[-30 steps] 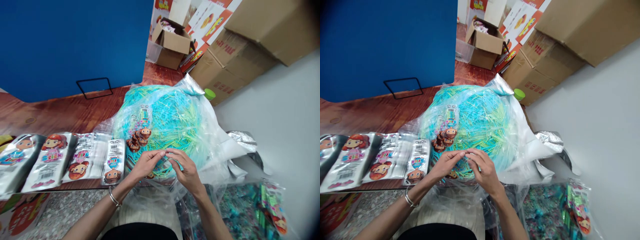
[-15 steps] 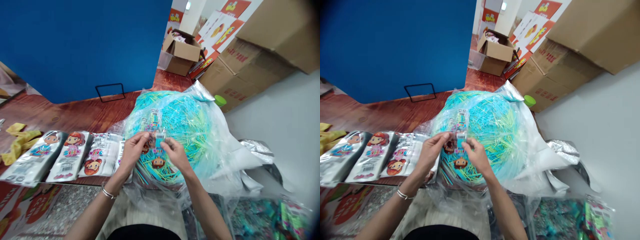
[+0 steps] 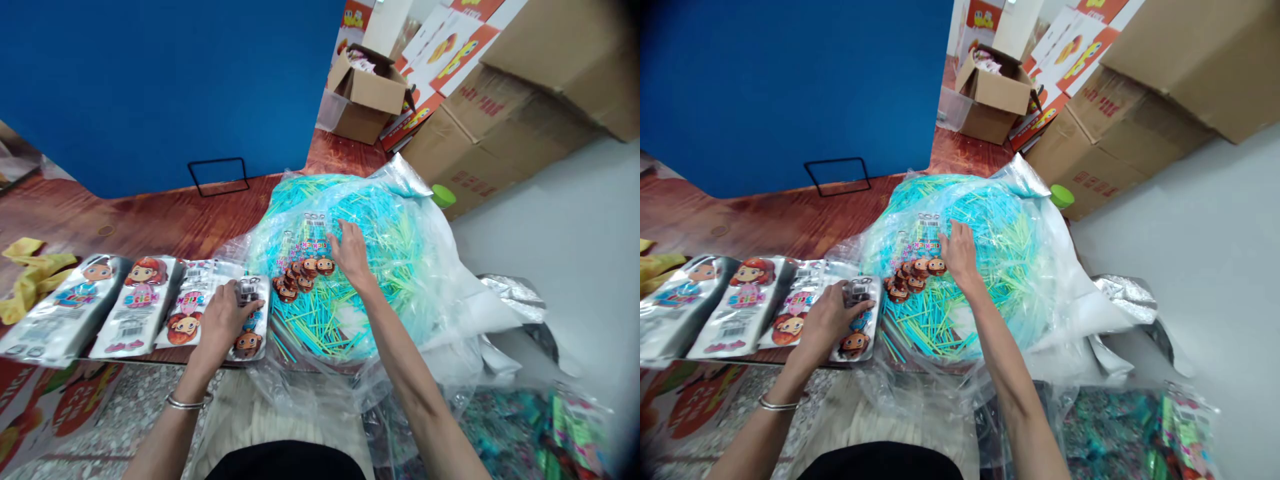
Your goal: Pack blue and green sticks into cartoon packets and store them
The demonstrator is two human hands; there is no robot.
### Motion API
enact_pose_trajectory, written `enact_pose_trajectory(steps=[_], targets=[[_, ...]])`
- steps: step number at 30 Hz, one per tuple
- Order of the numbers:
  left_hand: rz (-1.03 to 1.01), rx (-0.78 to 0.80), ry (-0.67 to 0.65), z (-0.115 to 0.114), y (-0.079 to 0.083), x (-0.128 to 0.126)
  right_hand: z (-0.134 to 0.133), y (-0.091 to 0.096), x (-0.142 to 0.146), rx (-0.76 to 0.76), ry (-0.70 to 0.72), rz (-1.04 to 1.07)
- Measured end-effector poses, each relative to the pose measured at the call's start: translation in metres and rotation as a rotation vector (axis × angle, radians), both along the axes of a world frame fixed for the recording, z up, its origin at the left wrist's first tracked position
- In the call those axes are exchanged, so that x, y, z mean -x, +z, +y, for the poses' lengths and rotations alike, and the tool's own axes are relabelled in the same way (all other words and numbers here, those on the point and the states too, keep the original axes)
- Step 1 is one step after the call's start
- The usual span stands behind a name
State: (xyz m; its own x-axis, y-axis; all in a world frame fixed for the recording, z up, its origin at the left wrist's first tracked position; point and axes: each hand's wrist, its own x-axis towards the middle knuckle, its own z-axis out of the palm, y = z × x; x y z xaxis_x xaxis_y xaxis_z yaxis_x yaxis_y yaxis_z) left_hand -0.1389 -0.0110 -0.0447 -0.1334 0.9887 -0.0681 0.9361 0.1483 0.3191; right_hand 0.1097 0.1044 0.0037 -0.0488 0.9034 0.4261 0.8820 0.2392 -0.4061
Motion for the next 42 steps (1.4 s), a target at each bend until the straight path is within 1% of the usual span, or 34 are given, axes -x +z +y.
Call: enact_pose_trajectory(steps=[2,4,6,7,8,9,11,13,15,17,20,23,26,28,30,33,36,40,42], targets=[[-0.043,0.024,0.012,0.004,-0.002,0.002,-0.022,0.012,-0.02,-0.037,0.132,-0.001],[-0.069,0.033,0.025,0.007,-0.004,0.003,-0.049,0.02,-0.046,-0.032,0.181,0.019],[-0.082,0.011,0.029,0.007,-0.007,0.003,-0.076,0.02,-0.072,0.032,0.197,-0.038],[-0.082,-0.016,0.016,0.007,-0.009,0.001,-0.089,0.015,-0.084,0.092,0.228,-0.1],[-0.079,-0.043,-0.001,0.006,-0.01,0.0,-0.1,0.008,-0.095,0.171,0.291,-0.192],[-0.076,-0.065,-0.017,0.006,-0.011,-0.002,-0.11,0.0,-0.105,0.208,0.32,-0.303],[-0.093,-0.053,-0.01,0.006,-0.01,-0.005,-0.124,-0.02,-0.12,0.239,0.297,-0.545],[-0.143,0.007,0.067,0.005,-0.008,-0.007,-0.132,-0.036,-0.128,0.268,0.236,-0.705],[-0.192,0.032,0.145,0.005,-0.005,-0.007,-0.135,-0.046,-0.131,0.269,0.169,-0.775],[-0.207,-0.014,0.193,0.004,-0.003,-0.006,-0.135,-0.05,-0.129,0.25,0.1,-0.786],[-0.232,-0.09,0.24,0.002,-0.001,-0.004,-0.129,-0.051,-0.12,0.246,-0.018,-0.772],[-0.274,-0.067,0.254,0.001,0.0,-0.003,-0.122,-0.051,-0.106,0.258,-0.14,-0.764],[-0.196,-0.08,0.195,0.0,-0.002,-0.002,-0.119,-0.053,-0.092,0.264,-0.232,-0.744],[-0.085,-0.156,0.116,-0.002,-0.006,0.0,-0.119,-0.055,-0.085,0.258,-0.25,-0.733],[0.021,-0.24,0.042,-0.004,-0.01,0.002,-0.121,-0.057,-0.082,0.244,-0.234,-0.735],[0.09,-0.294,-0.005,-0.005,-0.013,0.005,-0.124,-0.061,-0.082,0.214,-0.202,-0.729],[0.05,-0.313,0.037,-0.005,-0.011,0.004,-0.125,-0.063,-0.088,0.218,-0.196,-0.694],[-0.077,-0.283,0.142,-0.002,-0.002,0.004,-0.125,-0.061,-0.095,0.282,-0.195,-0.693],[-0.098,-0.269,0.164,0.0,0.002,0.006,-0.125,-0.06,-0.096,0.288,-0.193,-0.703]])
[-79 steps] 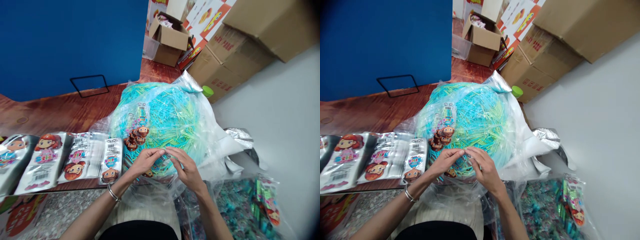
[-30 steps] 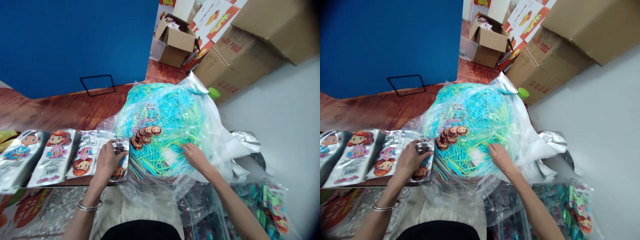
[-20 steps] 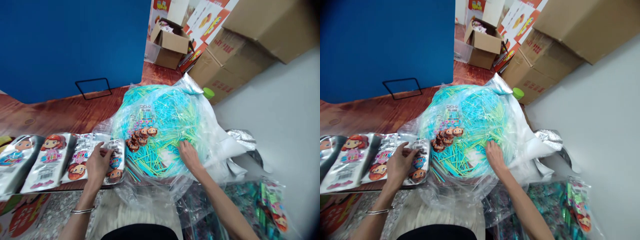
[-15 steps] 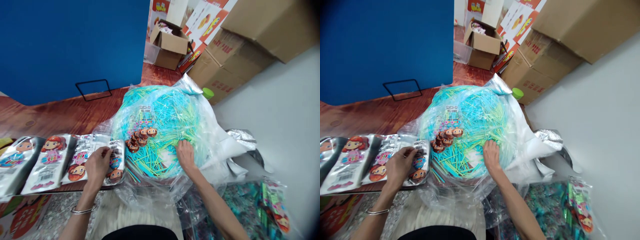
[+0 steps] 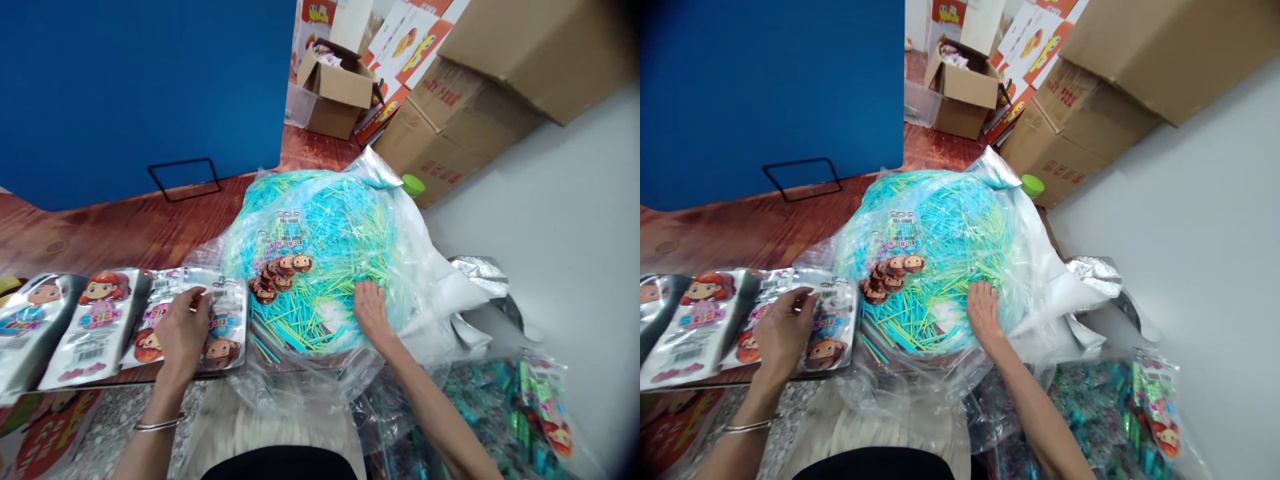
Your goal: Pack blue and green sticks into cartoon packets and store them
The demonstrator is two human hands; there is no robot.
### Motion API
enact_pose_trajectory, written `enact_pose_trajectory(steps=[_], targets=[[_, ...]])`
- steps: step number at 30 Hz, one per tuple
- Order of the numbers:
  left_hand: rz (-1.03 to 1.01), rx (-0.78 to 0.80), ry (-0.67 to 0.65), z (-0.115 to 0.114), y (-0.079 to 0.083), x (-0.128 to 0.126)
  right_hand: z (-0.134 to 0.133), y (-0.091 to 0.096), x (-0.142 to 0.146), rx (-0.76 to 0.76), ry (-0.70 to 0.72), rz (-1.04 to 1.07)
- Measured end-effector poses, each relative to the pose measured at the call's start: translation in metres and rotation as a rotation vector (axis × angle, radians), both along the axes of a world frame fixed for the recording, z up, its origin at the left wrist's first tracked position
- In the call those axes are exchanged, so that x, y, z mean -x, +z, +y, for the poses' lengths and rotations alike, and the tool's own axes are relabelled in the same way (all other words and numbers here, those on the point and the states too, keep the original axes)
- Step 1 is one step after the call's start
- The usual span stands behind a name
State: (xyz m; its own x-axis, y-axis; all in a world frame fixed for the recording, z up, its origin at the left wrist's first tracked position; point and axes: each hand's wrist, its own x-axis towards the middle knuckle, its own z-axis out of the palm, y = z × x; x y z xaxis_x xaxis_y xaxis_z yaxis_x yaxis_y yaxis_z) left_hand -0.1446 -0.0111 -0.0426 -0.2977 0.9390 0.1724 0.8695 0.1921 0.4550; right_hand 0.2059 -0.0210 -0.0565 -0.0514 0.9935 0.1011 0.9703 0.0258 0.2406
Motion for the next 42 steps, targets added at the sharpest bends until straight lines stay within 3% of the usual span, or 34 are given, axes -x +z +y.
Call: enact_pose_trajectory(steps=[3,8,11,14,18,21,25,30,35,37,42], targets=[[-0.006,-0.006,-0.007,0.001,0.004,0.003,0.0,-0.002,-0.002,-0.014,-0.005,0.06],[0.006,-0.141,-0.007,-0.002,0.005,0.01,0.006,-0.003,-0.009,-0.143,-0.078,0.557],[-0.02,-0.226,-0.038,-0.002,0.008,0.013,0.01,0.004,-0.01,-0.174,-0.109,0.668],[-0.078,-0.193,-0.021,-0.003,0.019,0.016,0.007,0.014,-0.001,-0.18,-0.11,0.904],[-0.442,-0.082,0.114,-0.002,0.039,0.017,-0.007,0.016,0.022,-0.092,-0.126,1.463],[-0.877,-0.085,0.147,0.0,0.05,0.02,-0.02,0.004,0.037,-0.036,-0.131,1.636],[-1.203,-0.092,0.228,0.004,0.057,0.02,-0.037,-0.016,0.043,0.033,-0.086,1.544],[-1.326,0.139,0.227,-0.001,0.058,-0.011,-0.048,-0.025,0.041,0.085,-0.116,1.465],[-1.216,0.275,-0.142,-0.014,0.041,-0.072,-0.054,-0.007,0.045,0.083,-0.098,1.479],[-1.128,0.252,-0.268,-0.017,0.032,-0.093,-0.058,0.005,0.049,0.091,-0.062,1.468],[-0.977,0.226,-0.421,-0.02,0.021,-0.124,-0.066,0.025,0.06,0.097,-0.013,1.37]])
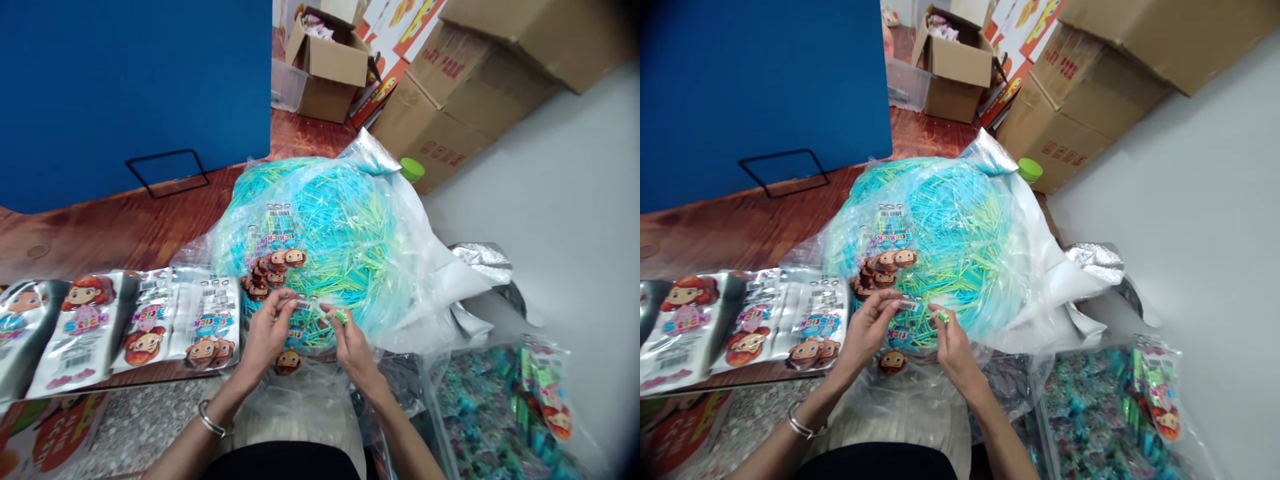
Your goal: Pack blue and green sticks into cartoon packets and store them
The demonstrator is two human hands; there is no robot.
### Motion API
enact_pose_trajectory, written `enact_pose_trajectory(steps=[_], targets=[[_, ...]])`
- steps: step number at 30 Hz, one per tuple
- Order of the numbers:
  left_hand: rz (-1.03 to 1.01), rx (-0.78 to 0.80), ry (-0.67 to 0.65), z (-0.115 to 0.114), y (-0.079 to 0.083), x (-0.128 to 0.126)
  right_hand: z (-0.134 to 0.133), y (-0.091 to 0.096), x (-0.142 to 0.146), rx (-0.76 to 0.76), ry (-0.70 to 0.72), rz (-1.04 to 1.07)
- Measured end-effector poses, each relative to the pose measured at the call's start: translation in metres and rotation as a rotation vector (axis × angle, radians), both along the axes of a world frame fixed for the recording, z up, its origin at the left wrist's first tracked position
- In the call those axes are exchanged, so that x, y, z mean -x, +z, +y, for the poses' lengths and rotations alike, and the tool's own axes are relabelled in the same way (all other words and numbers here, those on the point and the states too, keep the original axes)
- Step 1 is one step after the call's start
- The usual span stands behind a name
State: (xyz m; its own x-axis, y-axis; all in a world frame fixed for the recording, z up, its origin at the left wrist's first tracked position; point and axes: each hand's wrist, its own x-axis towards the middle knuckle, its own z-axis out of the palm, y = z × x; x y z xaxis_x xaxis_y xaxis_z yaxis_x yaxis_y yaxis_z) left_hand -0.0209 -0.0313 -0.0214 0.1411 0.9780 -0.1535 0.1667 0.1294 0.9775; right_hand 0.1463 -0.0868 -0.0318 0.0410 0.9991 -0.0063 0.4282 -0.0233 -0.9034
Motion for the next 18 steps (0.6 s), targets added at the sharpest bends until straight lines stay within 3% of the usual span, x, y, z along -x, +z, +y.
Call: enact_pose_trajectory(steps=[6,9,15,18], targets=[[0.02,-0.068,-0.087,-0.001,0.005,-0.016,0.0,-0.001,0.008,-0.098,0.048,-0.091],[-0.083,0.03,-0.152,0.006,0.005,-0.018,0.001,-0.002,0.007,-0.151,0.027,-0.152],[-0.085,0.163,-0.461,0.025,0.0,-0.013,0.001,-0.003,0.004,-0.219,0.065,-0.198],[-0.048,0.16,-0.439,0.028,0.0,-0.015,0.001,-0.004,0.005,-0.224,0.085,-0.185]])
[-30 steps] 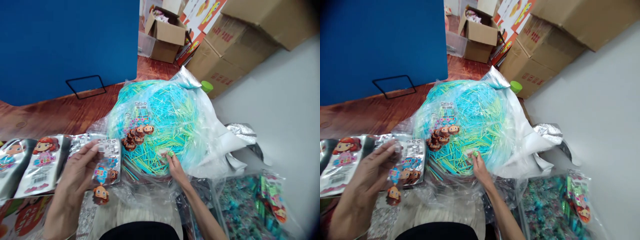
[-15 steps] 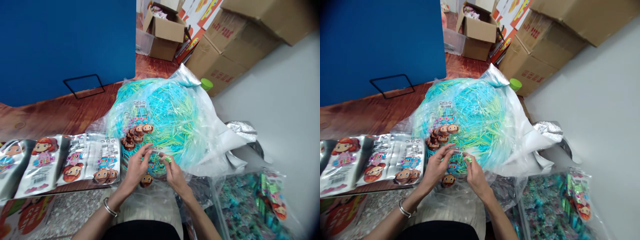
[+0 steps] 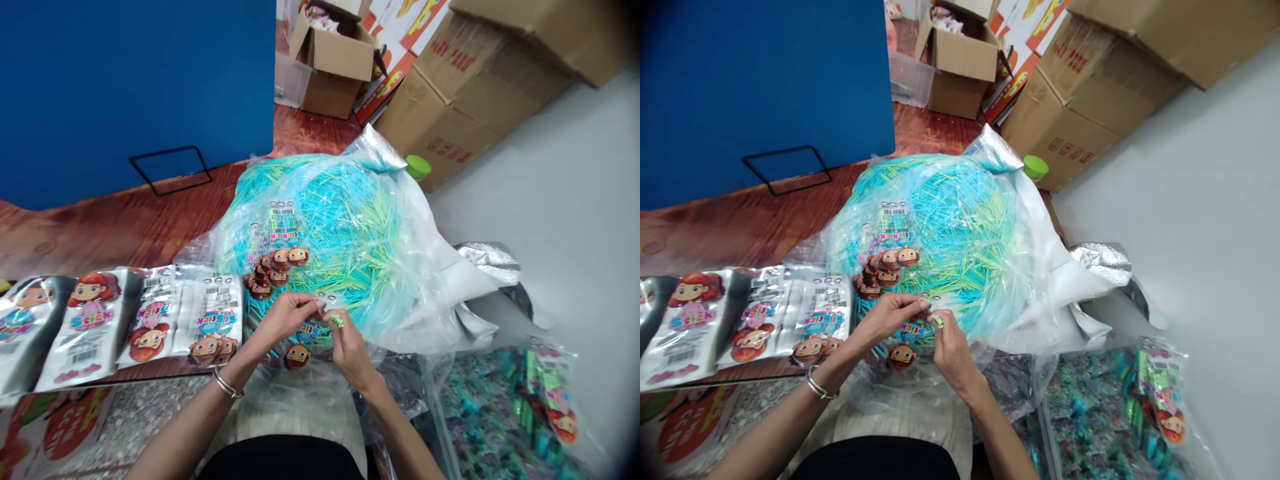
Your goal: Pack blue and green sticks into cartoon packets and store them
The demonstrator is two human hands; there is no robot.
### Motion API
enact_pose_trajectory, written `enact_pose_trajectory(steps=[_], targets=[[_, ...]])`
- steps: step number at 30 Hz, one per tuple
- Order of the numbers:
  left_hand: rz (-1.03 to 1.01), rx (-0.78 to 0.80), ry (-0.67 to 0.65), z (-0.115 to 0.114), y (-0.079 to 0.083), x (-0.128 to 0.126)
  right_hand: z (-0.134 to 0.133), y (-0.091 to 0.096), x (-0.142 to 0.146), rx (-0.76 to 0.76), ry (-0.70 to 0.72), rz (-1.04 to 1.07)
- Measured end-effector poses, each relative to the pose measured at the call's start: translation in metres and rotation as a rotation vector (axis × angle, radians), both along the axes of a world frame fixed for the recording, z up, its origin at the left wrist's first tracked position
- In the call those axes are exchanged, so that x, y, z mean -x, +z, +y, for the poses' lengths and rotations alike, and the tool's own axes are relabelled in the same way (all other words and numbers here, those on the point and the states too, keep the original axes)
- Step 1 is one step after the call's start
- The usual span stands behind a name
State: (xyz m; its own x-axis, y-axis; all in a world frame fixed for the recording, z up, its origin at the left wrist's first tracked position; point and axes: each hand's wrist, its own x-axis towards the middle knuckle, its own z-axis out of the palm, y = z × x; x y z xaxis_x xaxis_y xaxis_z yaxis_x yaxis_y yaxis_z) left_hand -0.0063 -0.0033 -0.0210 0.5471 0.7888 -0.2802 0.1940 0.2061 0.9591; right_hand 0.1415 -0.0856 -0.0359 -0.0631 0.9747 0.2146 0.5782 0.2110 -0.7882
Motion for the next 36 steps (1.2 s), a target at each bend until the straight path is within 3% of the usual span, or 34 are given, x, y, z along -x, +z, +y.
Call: enact_pose_trajectory(steps=[5,12,15,18,21,24,29,36], targets=[[0.111,-0.091,0.156,-0.003,-0.007,-0.004,0.0,-0.003,0.002,0.009,0.02,0.052],[0.031,-0.042,0.259,0.0,-0.013,0.001,0.001,-0.003,-0.001,-0.022,0.035,0.051],[0.085,-0.167,0.233,0.004,-0.006,0.01,0.003,-0.004,-0.007,-0.012,0.027,0.059],[0.137,-0.395,0.149,0.005,0.0,0.02,0.007,0.0,-0.017,0.02,0.005,0.076],[0.132,-0.615,0.048,0.005,0.002,0.025,0.014,0.013,-0.027,0.062,-0.041,0.149],[0.141,-0.718,-0.016,0.003,0.0,0.024,0.022,0.032,-0.032,0.109,-0.113,0.325],[0.112,-0.632,-0.024,-0.001,-0.002,0.017,0.036,0.059,-0.029,0.267,-0.159,0.731],[0.045,-0.369,0.005,-0.004,-0.002,0.017,0.054,0.074,-0.014,0.454,-0.096,0.814]])
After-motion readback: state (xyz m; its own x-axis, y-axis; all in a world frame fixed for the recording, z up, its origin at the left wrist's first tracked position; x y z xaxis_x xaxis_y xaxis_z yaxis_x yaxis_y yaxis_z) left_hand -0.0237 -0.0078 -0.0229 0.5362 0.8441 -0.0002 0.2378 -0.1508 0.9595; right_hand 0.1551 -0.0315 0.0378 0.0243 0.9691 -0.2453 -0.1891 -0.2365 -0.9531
